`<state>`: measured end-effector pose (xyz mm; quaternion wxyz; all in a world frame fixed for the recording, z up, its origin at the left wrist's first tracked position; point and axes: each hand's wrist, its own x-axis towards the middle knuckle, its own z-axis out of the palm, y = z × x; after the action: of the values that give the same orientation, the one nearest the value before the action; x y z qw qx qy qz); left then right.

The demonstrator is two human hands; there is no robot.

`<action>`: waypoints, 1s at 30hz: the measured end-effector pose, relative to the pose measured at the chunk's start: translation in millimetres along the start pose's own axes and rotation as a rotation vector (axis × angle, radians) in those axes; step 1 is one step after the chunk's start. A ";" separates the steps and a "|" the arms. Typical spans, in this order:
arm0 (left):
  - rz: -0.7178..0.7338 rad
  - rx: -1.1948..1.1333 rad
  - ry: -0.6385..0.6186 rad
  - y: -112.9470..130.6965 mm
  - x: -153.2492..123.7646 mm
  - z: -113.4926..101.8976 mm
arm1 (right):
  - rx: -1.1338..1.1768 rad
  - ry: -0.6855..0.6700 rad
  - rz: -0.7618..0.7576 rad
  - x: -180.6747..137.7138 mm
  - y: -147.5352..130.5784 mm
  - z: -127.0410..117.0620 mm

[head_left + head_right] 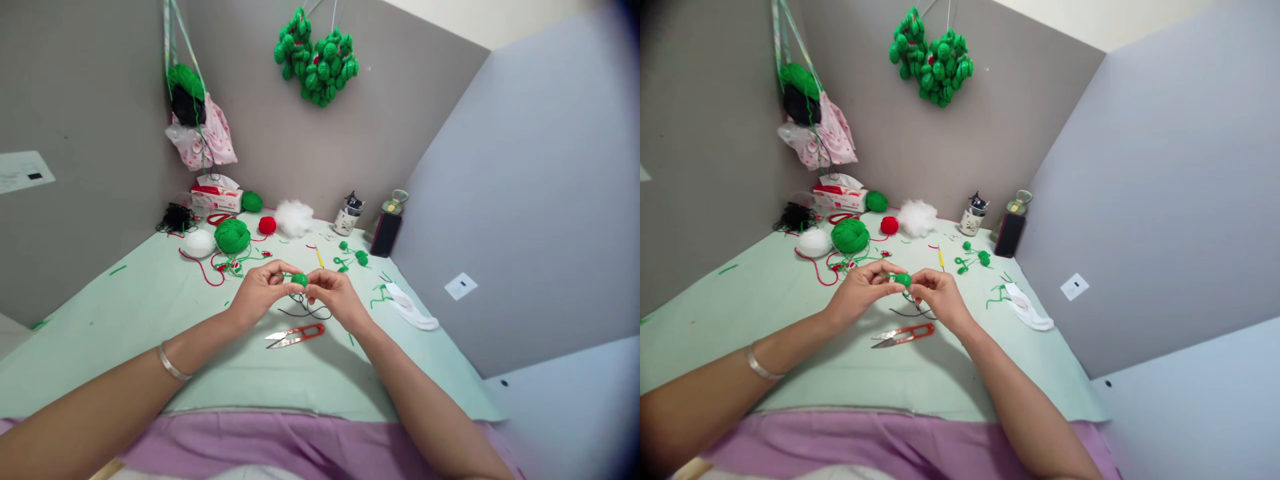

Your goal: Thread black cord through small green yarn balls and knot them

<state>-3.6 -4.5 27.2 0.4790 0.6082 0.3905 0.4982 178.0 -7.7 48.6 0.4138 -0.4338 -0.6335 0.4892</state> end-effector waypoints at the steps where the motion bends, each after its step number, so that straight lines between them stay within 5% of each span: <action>1: -0.002 0.000 -0.002 0.4 -0.3 0.7 | 0.032 -0.017 0.014 -0.4 -0.8 0.0; 14: -0.003 0.031 -0.044 -0.3 2.0 -1.6 | 0.263 -0.192 0.045 -3.0 -2.2 -6.7; 16: 0.011 -0.004 -0.095 -3.1 4.3 -3.0 | 0.145 -0.198 0.027 -2.7 -2.3 -8.0; 21: -0.048 -0.127 -0.254 -15.7 8.9 -3.2 | -0.407 0.079 -0.237 0.8 6.5 -9.6; 30: -0.169 -0.103 -0.315 -16.6 7.1 -0.9 | -0.373 0.041 -0.261 0.8 7.1 -4.5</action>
<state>-3.0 6.3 12.7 0.6048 0.6183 0.3342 0.3744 183.0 -4.7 42.5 0.3990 -0.4268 -0.7552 0.2972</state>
